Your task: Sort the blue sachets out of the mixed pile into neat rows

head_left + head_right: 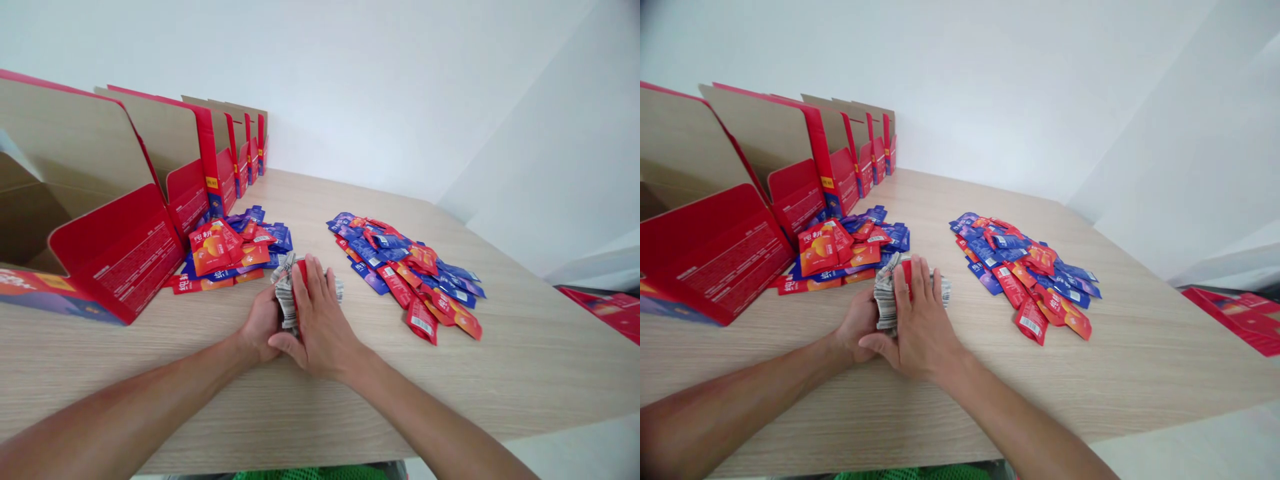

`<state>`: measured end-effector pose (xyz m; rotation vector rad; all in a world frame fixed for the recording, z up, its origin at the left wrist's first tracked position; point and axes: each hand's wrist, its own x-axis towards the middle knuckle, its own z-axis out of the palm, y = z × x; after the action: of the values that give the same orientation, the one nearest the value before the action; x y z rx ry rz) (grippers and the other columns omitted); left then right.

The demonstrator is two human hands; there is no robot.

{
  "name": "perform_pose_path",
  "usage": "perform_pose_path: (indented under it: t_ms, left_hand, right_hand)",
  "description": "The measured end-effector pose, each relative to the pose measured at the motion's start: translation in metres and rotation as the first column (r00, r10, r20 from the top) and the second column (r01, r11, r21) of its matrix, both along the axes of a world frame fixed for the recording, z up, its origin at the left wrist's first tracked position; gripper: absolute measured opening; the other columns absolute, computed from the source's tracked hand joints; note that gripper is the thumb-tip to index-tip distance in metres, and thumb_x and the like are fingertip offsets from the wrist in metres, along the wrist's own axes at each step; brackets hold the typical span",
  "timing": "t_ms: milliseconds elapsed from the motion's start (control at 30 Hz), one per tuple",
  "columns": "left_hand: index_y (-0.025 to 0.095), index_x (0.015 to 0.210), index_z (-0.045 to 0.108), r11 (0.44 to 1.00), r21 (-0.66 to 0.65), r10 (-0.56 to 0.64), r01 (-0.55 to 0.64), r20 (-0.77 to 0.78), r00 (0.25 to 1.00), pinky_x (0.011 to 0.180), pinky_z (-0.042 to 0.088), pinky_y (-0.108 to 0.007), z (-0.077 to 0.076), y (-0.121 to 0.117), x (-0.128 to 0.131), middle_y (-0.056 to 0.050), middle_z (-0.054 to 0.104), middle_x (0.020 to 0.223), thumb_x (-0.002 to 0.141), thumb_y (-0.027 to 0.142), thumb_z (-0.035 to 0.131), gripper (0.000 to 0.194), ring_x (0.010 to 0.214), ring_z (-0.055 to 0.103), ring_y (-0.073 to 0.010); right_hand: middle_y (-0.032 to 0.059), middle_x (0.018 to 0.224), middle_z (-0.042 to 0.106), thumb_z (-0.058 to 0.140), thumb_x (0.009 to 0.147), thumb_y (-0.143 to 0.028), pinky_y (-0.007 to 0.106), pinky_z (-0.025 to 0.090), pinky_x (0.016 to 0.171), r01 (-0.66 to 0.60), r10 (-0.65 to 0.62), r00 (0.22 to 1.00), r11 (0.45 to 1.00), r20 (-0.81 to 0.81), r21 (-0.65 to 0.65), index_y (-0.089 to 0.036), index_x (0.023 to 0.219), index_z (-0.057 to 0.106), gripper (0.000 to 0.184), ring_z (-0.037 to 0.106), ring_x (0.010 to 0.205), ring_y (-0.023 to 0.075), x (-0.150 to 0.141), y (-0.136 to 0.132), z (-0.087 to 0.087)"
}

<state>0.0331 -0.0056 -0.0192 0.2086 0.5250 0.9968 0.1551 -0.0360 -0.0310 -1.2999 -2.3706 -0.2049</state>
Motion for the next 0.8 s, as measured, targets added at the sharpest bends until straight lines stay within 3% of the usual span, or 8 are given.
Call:
perform_pose_path:
  t_ms: [100, 200, 333, 467, 533, 633, 733, 800]
  left_hand:
    - [0.011, 0.114, 0.075, 0.997, -0.062, 0.041, -0.041, -0.005, 0.999, 0.105, 0.058, -0.037, -0.004, 0.003, 0.0, -0.011, 0.082, 0.1, 0.097, 0.024, 0.05, 0.034, 0.101, 0.078, -0.025]
    - [0.01, 0.114, 0.075, 0.996, -0.084, 0.024, -0.024, 0.003, 1.0, 0.106, 0.058, -0.038, -0.003, 0.003, -0.001, -0.013, 0.082, 0.1, 0.098, 0.027, 0.049, 0.034, 0.102, 0.079, -0.0258]
    - [0.008, 0.112, 0.076, 0.995, -0.096, -0.025, 0.025, 0.005, 1.0, 0.1, 0.061, -0.041, 0.003, 0.002, -0.001, -0.015, 0.082, 0.098, 0.101, 0.028, 0.043, 0.04, 0.097, 0.08, -0.0278]
    - [0.009, 0.125, 0.073, 0.999, -0.033, 0.013, -0.013, 0.01, 1.0, 0.097, 0.063, -0.041, 0.008, 0.001, -0.002, -0.013, 0.082, 0.101, 0.102, 0.02, 0.039, 0.043, 0.096, 0.08, -0.0258]
    - [0.009, 0.128, 0.072, 1.0, -0.005, 0.007, -0.007, 0.011, 1.0, 0.096, 0.064, -0.041, 0.008, 0.001, -0.002, -0.014, 0.082, 0.103, 0.104, 0.024, 0.04, 0.042, 0.097, 0.08, -0.026]
    - [0.008, 0.129, 0.07, 1.0, -0.013, 0.023, -0.023, -0.032, 0.999, 0.094, 0.064, -0.04, 0.01, 0.0, -0.002, -0.014, 0.082, 0.103, 0.108, 0.03, 0.041, 0.043, 0.096, 0.08, -0.0258]
    - [0.007, 0.126, 0.071, 0.999, -0.015, 0.034, -0.035, -0.068, 0.997, 0.091, 0.065, -0.039, 0.014, 0.001, -0.003, -0.015, 0.082, 0.102, 0.109, 0.03, 0.038, 0.044, 0.094, 0.081, -0.0254]
    - [0.006, 0.121, 0.073, 0.999, 0.003, 0.044, -0.044, -0.079, 0.996, 0.087, 0.067, -0.038, 0.014, 0.003, -0.003, -0.015, 0.082, 0.099, 0.108, 0.027, 0.037, 0.044, 0.09, 0.081, -0.0255]
  right_hand:
    - [0.0338, 0.173, 0.0, 0.063, 0.088, -0.077, 0.071, 0.012, 0.127, -0.035, 0.035, 0.999, 0.999, 0.034, 0.008, 0.004, 0.167, 0.004, 0.127, -0.012, 0.162, 0.043, -0.002, -0.013, -0.008]
    - [0.0327, 0.173, 0.004, 0.068, 0.092, -0.064, 0.072, 0.009, 0.128, -0.057, 0.053, 0.995, 0.998, 0.084, 0.035, 0.003, 0.167, 0.001, 0.12, -0.009, 0.162, 0.0419, 0.007, -0.015, -0.006]
    - [0.0289, 0.174, 0.009, 0.064, 0.099, -0.046, 0.075, 0.005, 0.126, -0.102, 0.095, 0.989, 0.993, 0.116, 0.058, -0.005, 0.166, -0.017, 0.113, -0.006, 0.163, 0.0371, 0.024, -0.004, 0.001]
    - [0.021, 0.176, -0.002, 0.057, 0.101, -0.021, 0.071, 0.011, 0.128, -0.163, 0.166, 0.985, 0.984, 0.04, -0.078, -0.016, 0.166, -0.024, 0.105, -0.01, 0.162, 0.0314, 0.042, 0.002, 0.015]
    - [0.0158, 0.177, -0.001, 0.049, 0.1, -0.012, 0.064, 0.019, 0.129, -0.205, 0.198, 0.979, 0.959, -0.055, -0.197, -0.021, 0.168, -0.018, 0.097, -0.002, 0.163, 0.0273, 0.053, 0.002, 0.026]
    - [0.0094, 0.176, 0.02, 0.044, 0.1, -0.012, 0.052, 0.032, 0.128, -0.246, 0.18, 0.959, 0.913, -0.22, -0.325, -0.027, 0.172, 0.0, 0.085, 0.025, 0.161, 0.0229, 0.071, 0.002, 0.044]
    - [0.0064, 0.17, 0.036, 0.051, 0.102, -0.022, 0.05, 0.041, 0.123, -0.226, 0.105, 0.936, 0.911, -0.335, -0.346, -0.028, 0.17, 0.024, 0.074, 0.041, 0.154, 0.0254, 0.085, 0.001, 0.054]
    - [0.0073, 0.161, 0.052, 0.057, 0.101, -0.03, 0.049, 0.052, 0.114, -0.167, 0.039, 0.92, 0.94, -0.389, -0.299, -0.028, 0.163, 0.042, 0.063, 0.057, 0.142, 0.0278, 0.09, -0.001, 0.055]
